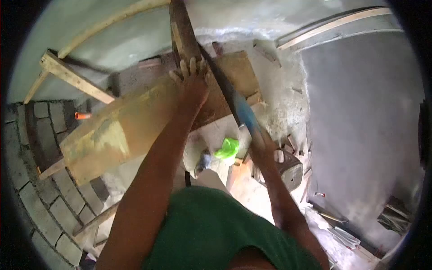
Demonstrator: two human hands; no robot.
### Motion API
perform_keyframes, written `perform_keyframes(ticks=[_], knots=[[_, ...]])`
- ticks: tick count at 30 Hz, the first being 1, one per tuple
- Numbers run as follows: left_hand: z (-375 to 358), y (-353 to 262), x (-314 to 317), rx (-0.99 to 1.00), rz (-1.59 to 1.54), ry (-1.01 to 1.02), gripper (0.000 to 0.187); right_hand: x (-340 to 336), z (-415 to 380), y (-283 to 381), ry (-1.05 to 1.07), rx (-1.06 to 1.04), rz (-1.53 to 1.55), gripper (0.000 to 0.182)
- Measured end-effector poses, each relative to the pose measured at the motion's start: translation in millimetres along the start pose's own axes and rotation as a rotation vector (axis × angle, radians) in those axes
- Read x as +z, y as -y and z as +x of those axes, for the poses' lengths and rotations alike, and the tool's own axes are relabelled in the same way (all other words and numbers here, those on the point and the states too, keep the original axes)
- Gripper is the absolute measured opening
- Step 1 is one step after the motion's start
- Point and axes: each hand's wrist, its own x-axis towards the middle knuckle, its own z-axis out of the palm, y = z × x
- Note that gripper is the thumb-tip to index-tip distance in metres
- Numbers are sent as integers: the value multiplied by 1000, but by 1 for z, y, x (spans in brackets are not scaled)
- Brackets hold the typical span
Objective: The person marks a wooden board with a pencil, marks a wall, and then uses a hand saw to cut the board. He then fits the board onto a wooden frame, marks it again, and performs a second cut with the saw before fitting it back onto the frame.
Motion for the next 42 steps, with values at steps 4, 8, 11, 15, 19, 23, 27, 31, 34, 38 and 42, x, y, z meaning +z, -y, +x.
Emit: perform_keyframes(ticks=[4, 8, 11, 15, 19, 23, 27, 31, 34, 38, 42], knots=[[4, 4, -12, 55, 87, 12, 54, 89, 129, -13, -17, 353, 441, 39], [6, -6, 3, -47, -1, 9, 54, 89, 160, -4, -110, 309, 249, 43], [0, -1, 13, -45, -31, -105, 51, 42, 196, 40, 184, 701, 282, 44], [1, 0, 28, -40, 56, -184, 49, 69, 128, 20, -128, 309, 308, 40], [8, -7, 19, -42, 40, -120, 49, -6, 47, 30, 40, 53, -52, 35], [2, -7, 11, -96, 64, 34, 50, -92, -72, 57, 158, 645, 352, 43], [3, -4, 11, -29, 59, -5, 51, -119, -50, 80, 279, 901, 511, 39], [-1, -3, -4, 21, 34, 73, 53, 70, 49, -20, 177, 238, 101, 35], [3, -4, -7, -9, 75, 118, 53, 90, 86, -20, -165, 331, 571, 34], [1, -8, 9, -54, 26, 42, 52, 63, 148, 0, -322, -173, 80, 38], [0, -7, 7, -78, -25, -29, 50, 46, 137, 19, -84, 229, 316, 34]])
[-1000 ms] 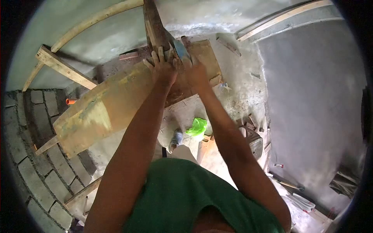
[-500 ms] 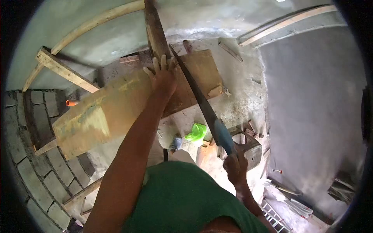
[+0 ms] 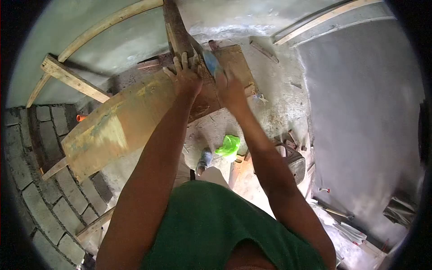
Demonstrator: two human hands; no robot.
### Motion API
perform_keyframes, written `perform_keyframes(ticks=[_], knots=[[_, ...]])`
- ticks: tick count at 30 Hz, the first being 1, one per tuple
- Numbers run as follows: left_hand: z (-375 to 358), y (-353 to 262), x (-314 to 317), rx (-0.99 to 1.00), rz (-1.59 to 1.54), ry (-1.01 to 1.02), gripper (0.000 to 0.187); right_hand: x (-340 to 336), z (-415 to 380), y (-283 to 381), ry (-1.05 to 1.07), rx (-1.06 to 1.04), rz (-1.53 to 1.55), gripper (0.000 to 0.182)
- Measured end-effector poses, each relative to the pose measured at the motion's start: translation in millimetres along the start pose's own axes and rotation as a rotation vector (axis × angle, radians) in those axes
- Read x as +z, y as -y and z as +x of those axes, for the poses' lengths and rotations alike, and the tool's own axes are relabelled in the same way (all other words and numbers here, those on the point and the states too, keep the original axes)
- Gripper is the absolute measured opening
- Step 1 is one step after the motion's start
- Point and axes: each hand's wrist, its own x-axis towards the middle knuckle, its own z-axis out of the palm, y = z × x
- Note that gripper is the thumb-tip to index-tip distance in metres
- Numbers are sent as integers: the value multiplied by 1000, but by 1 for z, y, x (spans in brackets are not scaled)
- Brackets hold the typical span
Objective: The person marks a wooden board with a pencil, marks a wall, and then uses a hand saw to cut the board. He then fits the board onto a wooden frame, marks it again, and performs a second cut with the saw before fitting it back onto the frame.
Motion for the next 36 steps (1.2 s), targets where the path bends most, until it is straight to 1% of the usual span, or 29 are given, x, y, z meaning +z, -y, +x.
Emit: perform_keyframes(ticks=[1, 3, 4, 5, 6, 7, 9, 10, 12, 13, 14, 15, 16, 17, 19, 20, 22, 23, 24, 25, 26, 28, 29, 30, 31, 32, 33, 35, 36], knots=[[2, 0, 1, -3, 16, -27, 50, -1, -20, -8, -125, -300, -119, 32], [16, 4, 7, -5, 56, -68, 51, -36, -69, 16, 91, -5, -76, 33], [4, 5, 14, 28, 96, -57, 51, -57, -86, 39, 170, 637, 304, 31], [-9, 5, 19, 40, 95, -35, 51, -77, -118, 30, 133, -114, -281, 31], [0, 4, 17, 36, 85, -42, 52, -98, -150, 21, 77, -254, -387, 48], [5, 2, 16, 22, 70, -39, 52, -119, -176, 32, 107, -146, -354, 44], [5, 2, 6, 19, 64, -8, 52, -157, -210, 69, 190, 743, 186, 42], [5, 3, 7, 43, 61, -8, 52, -157, -206, 73, 192, 746, 186, 42], [10, 7, 5, 54, 68, -15, 53, -146, -191, 71, 132, 754, 344, 49], [14, 8, 3, 79, 72, -8, 53, -105, -178, 14, 280, 375, -51, 36], [5, 6, 4, 103, 71, 23, 54, -61, -146, -24, 262, 391, -80, 37], [1, 6, 6, 93, 79, 38, 54, -22, -99, -48, 255, 58, -185, 39], [1, 5, 7, 114, 102, 45, 54, 27, -72, -91, 136, -186, -423, 38], [3, 8, 3, 139, 124, 39, 54, 36, -42, -71, -103, -213, -233, 22], [15, 11, -2, 106, 150, 28, 54, 39, -16, -55, -153, -33, 203, 32], [5, 2, 1, 78, 151, 61, 54, 33, -18, -47, -158, -15, 185, 32], [11, -4, -1, 53, 83, 53, 54, 24, 7, -23, -24, 17, 86, 41], [7, -1, 1, 16, 33, 71, 54, 16, 19, -5, -24, 27, 84, 41], [7, 3, 6, 24, 34, 75, 54, 7, 36, 15, 80, 293, 85, 40], [8, 6, 16, 39, 55, -52, 54, 1, 43, 26, 182, 553, 85, 40], [8, 4, 24, 53, 71, -177, 53, 10, 29, 11, 174, 558, 81, 40], [-1, -2, 30, 86, 42, -203, 51, 38, -2, -32, -289, -128, -92, 37], [-1, 4, 28, 109, 34, -225, 48, 35, -3, -28, -281, -148, -79, 37], [-4, 9, 21, 95, 53, -223, 48, 28, -11, -25, -146, 49, 19, 36], [-7, 7, 17, 109, 38, -158, 47, 22, -19, -23, -11, 252, 108, 35], [-5, 1, 11, 133, 11, -102, 45, 7, -11, -3, -40, 156, 100, 34], [-9, -2, 10, 143, 4, -96, 45, 4, -13, -7, -45, 167, 92, 34], [-4, -4, 5, 82, -31, 18, 48, -3, 0, -21, 86, 266, 72, 49], [-8, -5, 8, 91, -40, 20, 48, 3, -15, -30, 79, 272, 64, 49]])
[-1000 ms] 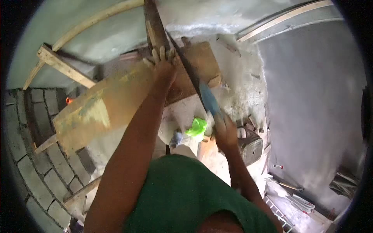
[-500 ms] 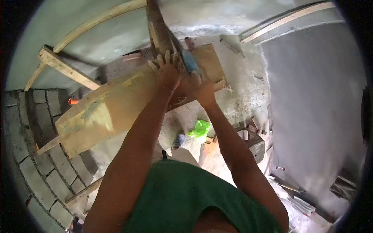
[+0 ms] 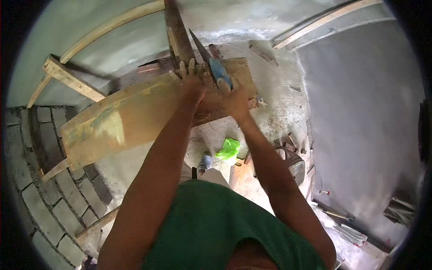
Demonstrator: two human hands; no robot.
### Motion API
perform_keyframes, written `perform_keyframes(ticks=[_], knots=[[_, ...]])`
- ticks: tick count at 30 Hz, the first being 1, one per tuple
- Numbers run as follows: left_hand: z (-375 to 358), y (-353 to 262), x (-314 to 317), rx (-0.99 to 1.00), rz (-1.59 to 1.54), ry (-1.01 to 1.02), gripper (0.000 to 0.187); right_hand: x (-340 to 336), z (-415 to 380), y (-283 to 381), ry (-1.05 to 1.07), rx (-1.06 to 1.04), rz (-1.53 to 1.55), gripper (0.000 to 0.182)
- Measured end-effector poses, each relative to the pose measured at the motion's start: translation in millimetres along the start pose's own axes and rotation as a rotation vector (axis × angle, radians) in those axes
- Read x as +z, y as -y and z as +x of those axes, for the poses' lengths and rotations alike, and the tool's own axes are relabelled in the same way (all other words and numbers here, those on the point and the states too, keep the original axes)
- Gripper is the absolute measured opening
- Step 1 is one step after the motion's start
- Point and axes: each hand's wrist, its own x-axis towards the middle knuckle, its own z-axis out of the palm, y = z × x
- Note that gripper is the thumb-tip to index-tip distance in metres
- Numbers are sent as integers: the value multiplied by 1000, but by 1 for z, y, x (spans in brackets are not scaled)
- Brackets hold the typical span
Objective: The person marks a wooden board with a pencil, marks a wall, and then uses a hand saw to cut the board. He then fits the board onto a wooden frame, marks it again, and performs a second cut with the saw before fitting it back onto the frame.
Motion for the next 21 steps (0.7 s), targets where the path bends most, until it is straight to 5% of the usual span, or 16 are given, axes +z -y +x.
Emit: perform_keyframes(ticks=[2, 3, 6, 9, 11, 16, 21], knots=[[3, -2, -1, -17, 99, 6, 51, 23, -18, -14, -397, -489, -86, 50], [5, -4, -5, -10, 100, 8, 51, 26, -18, -13, -402, -484, -86, 50], [-5, -5, -12, -16, 173, 88, 50, 18, -29, 1, -110, -57, 179, 47], [4, -6, -2, -87, 79, 121, 50, -61, -81, 93, -228, -222, 76, 39], [8, -3, 3, -75, 73, 41, 49, -97, -122, 95, -175, 109, 240, 38], [-1, 2, 1, -33, 119, -54, 50, -122, -168, 47, -251, 149, 351, 37], [-13, 22, -19, 167, -201, -290, 77, -84, -177, -33, -255, 259, 345, 39]])
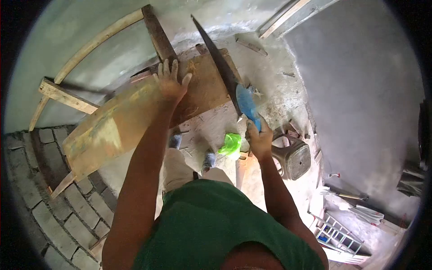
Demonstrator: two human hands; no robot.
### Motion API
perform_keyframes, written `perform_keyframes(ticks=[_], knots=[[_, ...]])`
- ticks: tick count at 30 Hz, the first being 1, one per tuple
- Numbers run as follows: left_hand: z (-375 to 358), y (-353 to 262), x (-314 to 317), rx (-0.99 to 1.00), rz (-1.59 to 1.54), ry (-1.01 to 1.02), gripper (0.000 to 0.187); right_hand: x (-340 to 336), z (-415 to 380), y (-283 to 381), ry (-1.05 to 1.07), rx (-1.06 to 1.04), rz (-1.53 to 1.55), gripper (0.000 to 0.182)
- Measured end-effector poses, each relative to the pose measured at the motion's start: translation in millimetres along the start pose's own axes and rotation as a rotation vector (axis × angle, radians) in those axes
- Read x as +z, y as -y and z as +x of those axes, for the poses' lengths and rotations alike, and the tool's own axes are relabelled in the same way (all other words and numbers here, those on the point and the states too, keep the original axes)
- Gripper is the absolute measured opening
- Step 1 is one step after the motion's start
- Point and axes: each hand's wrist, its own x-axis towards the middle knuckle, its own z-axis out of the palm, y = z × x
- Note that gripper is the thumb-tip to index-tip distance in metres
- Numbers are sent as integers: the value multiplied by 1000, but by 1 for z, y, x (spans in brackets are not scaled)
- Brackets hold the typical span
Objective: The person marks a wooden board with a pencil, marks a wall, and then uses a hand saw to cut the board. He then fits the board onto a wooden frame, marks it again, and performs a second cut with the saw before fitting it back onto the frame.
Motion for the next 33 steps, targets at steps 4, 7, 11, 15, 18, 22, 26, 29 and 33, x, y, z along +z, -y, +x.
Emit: perform_keyframes(ticks=[4, 7, 11, 15, 18, 22, 26, 29, 33], knots=[[-35, -1, -90, 245, -148, 427, 95, 14, 9, -47, 5, -70, -112, 34], [-92, 24, -137, 276, 90, 723, 89, 8, 14, -53, 38, 54, -56, 33], [-137, 62, -130, 248, 333, 714, 83, 7, 16, -48, 69, 115, 40, 37], [-147, 71, -118, 376, 520, 498, 82, 4, 20, -50, 58, 50, -16, 37], [-124, 43, -145, 270, 367, 606, 86, 2, 24, -63, 44, -58, -81, 35], [-80, 51, -148, 69, -23, 588, 87, 4, 18, -53, 83, 2, -17, 34], [-20, 121, -108, 91, 321, 298, 95, 11, 19, -71, 59, -34, -56, 34], [19, 129, -117, -289, 16, 689, 89, 9, 18, -67, 29, -80, -111, 34], [45, 123, -139, -238, -123, 769, 57, -20, 6, -31, 21, 65, 130, 32]])
